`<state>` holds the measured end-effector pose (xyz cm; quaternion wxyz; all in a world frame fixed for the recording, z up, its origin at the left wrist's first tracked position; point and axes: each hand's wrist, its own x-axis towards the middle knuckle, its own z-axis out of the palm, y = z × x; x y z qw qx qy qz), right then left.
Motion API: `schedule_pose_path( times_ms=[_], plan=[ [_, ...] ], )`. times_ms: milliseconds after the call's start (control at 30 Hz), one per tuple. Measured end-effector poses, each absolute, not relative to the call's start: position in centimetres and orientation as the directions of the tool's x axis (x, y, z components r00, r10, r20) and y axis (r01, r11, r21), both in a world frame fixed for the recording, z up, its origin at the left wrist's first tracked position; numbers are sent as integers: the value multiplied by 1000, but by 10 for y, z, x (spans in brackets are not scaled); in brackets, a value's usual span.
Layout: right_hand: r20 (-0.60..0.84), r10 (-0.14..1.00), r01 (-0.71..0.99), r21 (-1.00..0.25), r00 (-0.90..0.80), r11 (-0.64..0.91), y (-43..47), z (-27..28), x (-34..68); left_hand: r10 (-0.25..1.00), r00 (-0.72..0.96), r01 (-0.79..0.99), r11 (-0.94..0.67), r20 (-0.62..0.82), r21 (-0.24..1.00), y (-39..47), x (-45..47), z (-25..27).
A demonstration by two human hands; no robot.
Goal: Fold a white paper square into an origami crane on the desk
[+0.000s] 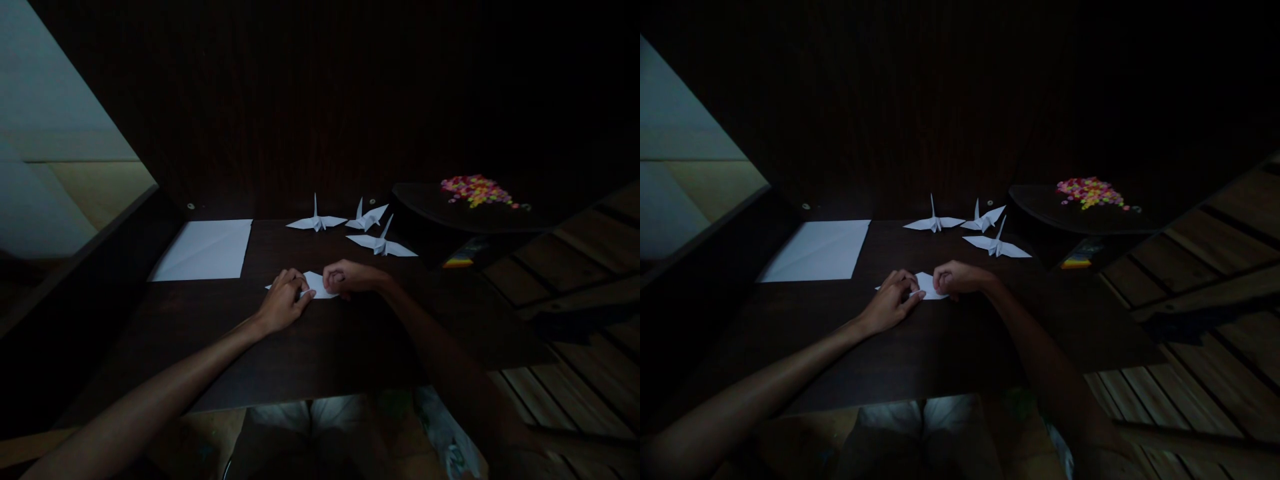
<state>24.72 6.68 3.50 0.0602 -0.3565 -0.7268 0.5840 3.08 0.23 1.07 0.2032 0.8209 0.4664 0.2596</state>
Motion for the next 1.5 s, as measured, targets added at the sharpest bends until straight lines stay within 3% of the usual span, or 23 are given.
schedule_pose_path(
  times_ms=[667,800,1033,1167,1500],
  plan=[
    [-313,667,558,-809,-676,186,57,37,240,891,381,602,-442,247,665,4,27,14],
    [-256,732,633,-715,-631,296,56,37,233,898,367,607,-430,244,668,3,27,13],
    [-206,733,692,-561,-648,454,51,42,227,905,341,633,-421,255,650,4,27,12],
    [-202,753,725,-504,-627,468,46,45,225,902,344,640,-429,263,637,5,24,13],
    [-179,780,736,-506,-599,449,43,40,222,859,425,571,-499,285,652,7,16,13]
  ],
)
